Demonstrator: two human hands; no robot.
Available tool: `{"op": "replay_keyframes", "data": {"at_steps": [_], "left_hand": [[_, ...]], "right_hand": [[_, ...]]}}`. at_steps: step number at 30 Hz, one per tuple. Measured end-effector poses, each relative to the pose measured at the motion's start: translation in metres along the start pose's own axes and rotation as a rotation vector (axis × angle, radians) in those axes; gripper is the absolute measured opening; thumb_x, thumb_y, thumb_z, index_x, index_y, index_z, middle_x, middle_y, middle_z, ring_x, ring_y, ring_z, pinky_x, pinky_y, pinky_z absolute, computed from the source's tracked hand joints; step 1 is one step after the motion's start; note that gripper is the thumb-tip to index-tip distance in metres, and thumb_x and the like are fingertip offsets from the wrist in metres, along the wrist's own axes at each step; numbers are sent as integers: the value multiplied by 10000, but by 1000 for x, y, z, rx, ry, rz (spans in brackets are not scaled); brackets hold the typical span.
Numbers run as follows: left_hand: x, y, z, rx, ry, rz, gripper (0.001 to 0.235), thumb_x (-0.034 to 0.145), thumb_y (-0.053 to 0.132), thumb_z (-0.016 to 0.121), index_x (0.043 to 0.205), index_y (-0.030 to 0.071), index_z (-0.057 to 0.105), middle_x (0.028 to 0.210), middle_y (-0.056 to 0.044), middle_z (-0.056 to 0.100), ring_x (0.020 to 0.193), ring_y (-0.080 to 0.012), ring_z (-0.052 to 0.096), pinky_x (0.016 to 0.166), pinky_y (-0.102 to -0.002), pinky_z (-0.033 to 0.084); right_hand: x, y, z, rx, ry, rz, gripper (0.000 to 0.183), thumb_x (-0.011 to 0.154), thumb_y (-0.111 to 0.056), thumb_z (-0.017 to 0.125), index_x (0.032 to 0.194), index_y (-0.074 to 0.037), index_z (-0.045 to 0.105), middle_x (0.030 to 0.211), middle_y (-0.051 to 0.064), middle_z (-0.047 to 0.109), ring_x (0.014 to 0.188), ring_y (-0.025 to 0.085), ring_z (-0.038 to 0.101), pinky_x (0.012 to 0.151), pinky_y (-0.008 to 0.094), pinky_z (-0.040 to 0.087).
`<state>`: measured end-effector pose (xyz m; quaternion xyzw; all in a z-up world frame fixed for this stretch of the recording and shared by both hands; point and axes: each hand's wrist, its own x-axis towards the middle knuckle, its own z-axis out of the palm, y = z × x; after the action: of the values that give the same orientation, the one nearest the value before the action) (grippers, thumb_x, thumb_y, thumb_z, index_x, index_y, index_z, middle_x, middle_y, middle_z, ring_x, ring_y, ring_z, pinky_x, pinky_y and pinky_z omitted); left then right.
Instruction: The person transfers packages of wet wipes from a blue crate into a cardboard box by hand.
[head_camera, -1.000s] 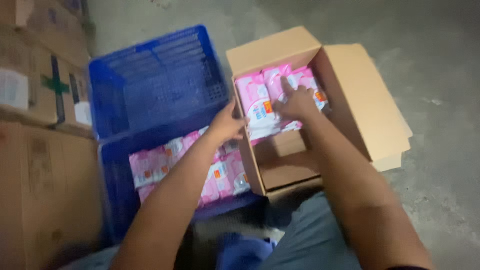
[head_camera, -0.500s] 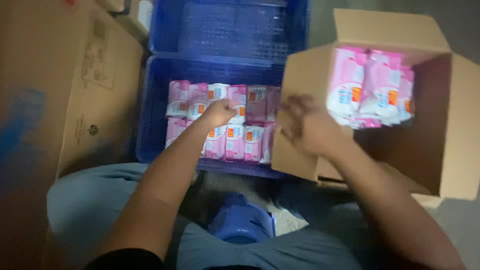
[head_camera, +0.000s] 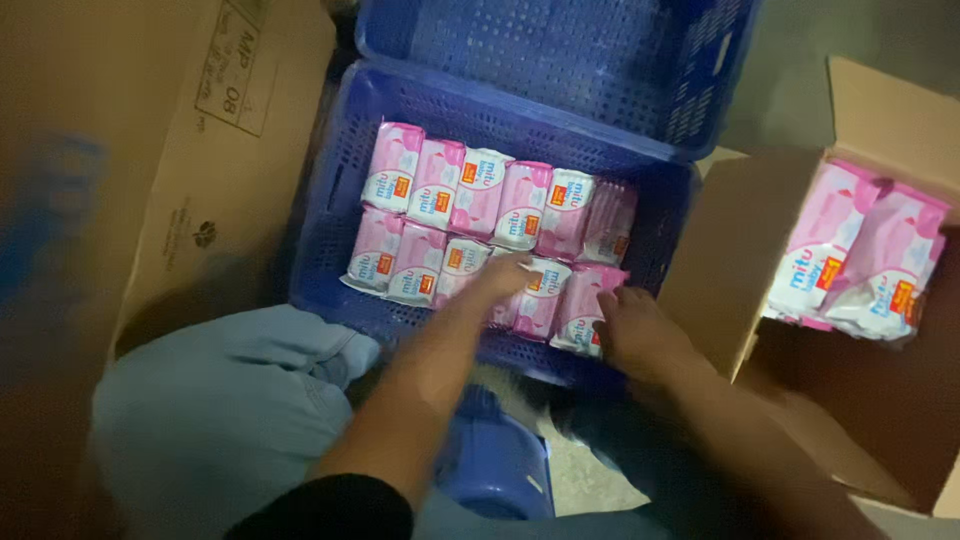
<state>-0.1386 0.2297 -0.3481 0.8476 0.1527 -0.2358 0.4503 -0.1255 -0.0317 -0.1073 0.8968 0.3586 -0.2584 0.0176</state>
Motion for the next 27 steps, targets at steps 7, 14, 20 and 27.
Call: {"op": "replay_keyframes", "data": {"at_steps": [7, 14, 20, 27], "left_hand": [[-16, 102, 74, -20, -300, -214, 914, 748, 610, 795, 1367, -53, 688, 1366, -295, 724, 1343, -452, 669, 1129, -536, 560], [2, 80, 68, -43, -208, -169, 995, 572, 554, 1029, 1376, 83, 680, 1293, -246, 745, 1285, -463, 705, 1097, -556, 588], [8, 99, -100, -281, -322, -186, 1083, 725, 300, 992, 1611, -50, 476, 1342, -303, 681, 598, -394, 742, 331, -429, 566], [-44, 197, -243, -486, -462, 0, 673, 778, 39, 856, 1418, 105, 656, 1195, -89, 757, 1001, -285, 773, 812, -482, 674]], "right_hand": [[-1, -15, -10, -96, -12, 42, 495, 995, -401, 538, 1420, -169, 641, 1347, 182, 706, 1311, 434, 666, 1007, 532, 590], [-9, -27, -59, -68, -219, 102, 528, 1046, -284, 518, 1548, -123, 530, 1433, 193, 672, 1412, 417, 605, 1106, 534, 536], [-11, -24, -59, 89, -141, 133, 495, 1042, -416, 585, 1338, -23, 636, 1258, 250, 703, 1254, 456, 679, 1028, 560, 568], [-39, -26, -111, 659, 162, 146, 706, 1091, -486, 569, 1481, 101, 524, 1287, 424, 681, 1229, 593, 681, 1065, 651, 532]]}}
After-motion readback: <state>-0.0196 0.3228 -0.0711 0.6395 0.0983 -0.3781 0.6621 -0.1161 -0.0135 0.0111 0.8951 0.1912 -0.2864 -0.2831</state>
